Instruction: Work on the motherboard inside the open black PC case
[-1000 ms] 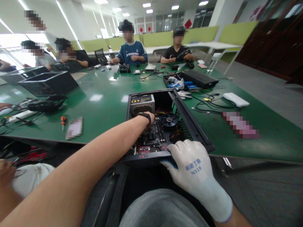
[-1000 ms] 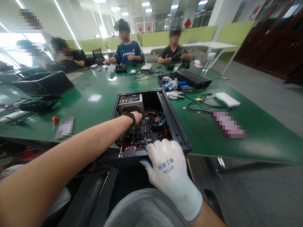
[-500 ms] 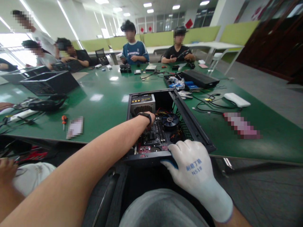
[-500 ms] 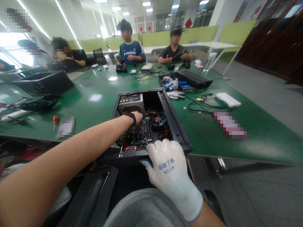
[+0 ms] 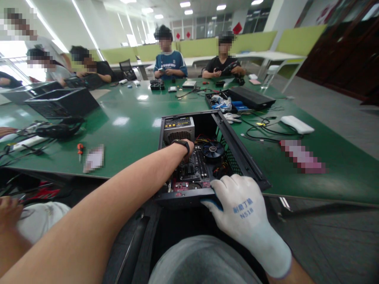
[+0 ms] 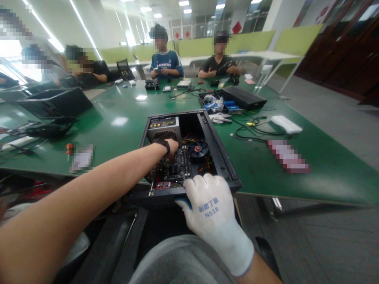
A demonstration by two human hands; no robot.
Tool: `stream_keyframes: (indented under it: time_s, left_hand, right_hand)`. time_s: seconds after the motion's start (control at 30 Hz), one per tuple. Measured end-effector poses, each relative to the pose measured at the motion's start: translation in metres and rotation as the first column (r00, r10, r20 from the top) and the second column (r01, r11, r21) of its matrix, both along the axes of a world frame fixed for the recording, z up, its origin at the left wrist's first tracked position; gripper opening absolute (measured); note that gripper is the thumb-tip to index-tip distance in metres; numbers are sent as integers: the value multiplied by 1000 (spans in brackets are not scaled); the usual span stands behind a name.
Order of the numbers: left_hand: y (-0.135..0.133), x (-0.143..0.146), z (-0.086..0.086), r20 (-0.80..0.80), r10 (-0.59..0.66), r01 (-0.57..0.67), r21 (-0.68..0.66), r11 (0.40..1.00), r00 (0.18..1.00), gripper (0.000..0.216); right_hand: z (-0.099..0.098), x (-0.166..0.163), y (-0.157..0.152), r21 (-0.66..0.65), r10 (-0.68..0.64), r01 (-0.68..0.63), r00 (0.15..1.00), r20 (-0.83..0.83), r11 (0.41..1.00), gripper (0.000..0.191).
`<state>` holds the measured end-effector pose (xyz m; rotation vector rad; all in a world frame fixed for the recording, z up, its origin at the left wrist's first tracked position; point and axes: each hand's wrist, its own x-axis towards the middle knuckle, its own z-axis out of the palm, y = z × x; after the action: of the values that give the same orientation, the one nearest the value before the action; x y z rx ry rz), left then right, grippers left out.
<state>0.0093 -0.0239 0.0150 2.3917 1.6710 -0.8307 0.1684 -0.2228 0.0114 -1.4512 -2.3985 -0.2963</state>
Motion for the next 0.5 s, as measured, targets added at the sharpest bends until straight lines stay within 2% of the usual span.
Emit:
stream_keyframes:
  time_s: [0.27,0.5]
  left_hand:
    - [-6,2,6,-64,-84,84,-13,996,994,51]
    - [-7,0,4,22,-48,48,9,999,999,49]
  right_hand:
    - [0,0,0,3,0,0,1000,-7,1000,30]
    - [0,0,0,17,-6,6,1000,-1,1000,31]
